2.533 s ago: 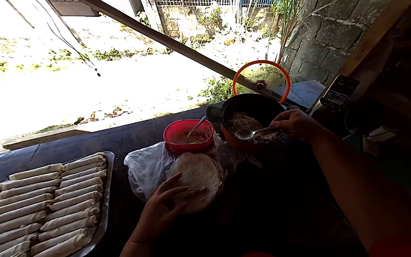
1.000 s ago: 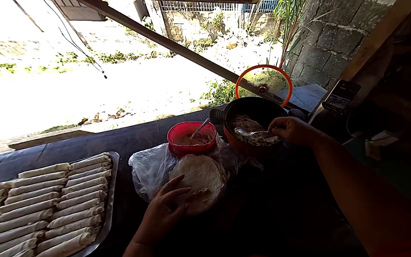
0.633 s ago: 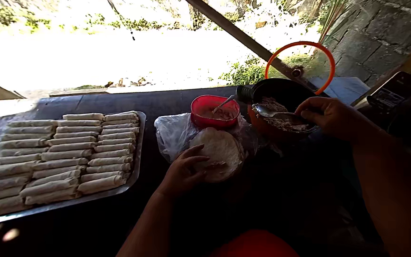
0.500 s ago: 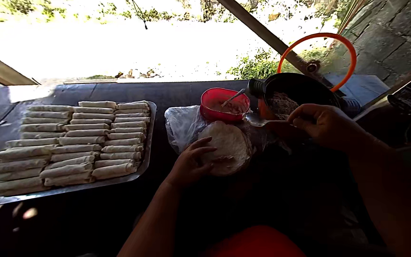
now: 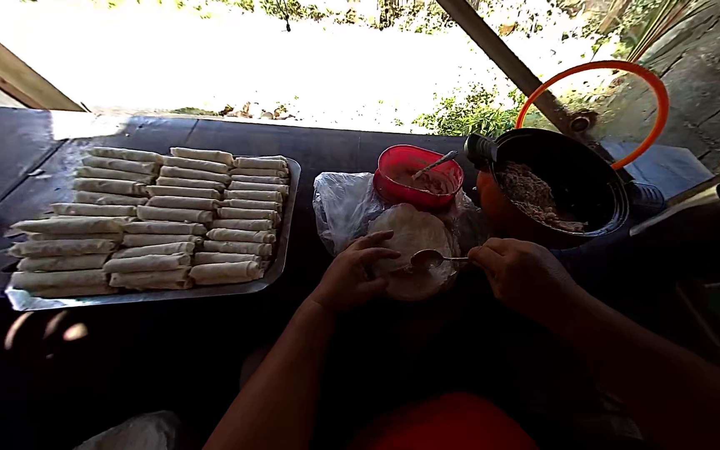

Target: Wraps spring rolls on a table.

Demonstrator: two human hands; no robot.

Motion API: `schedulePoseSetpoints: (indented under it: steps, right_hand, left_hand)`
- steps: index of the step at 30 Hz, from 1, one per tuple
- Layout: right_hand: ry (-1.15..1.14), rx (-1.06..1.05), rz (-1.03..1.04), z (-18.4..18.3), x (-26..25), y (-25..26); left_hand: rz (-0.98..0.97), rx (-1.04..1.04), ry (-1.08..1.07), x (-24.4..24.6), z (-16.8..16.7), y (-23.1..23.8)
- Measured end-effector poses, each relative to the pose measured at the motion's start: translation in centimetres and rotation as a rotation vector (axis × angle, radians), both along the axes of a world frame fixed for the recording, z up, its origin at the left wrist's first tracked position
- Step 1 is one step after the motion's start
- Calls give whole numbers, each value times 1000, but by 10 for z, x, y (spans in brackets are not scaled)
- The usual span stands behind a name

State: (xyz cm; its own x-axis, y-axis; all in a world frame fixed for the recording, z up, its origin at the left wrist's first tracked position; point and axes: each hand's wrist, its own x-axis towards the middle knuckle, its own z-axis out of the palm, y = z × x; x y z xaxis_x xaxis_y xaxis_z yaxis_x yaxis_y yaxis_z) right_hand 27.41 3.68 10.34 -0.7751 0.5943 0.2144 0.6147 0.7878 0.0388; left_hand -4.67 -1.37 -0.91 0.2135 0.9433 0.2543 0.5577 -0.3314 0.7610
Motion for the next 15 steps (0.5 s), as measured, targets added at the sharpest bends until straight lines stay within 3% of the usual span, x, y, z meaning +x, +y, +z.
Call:
schedulePoseSetpoints:
  steps: [4,10,15]
  right_hand:
    - [10,52,24,6,1,-3]
    - [81,49,29,24,4,-2]
    - [124,84,-103,68,24,9]
  left_hand:
    - [-8,8,39,1,0,1]
    - [22,65,292,13,14,1]
    - [-2,52,368,20,13,0]
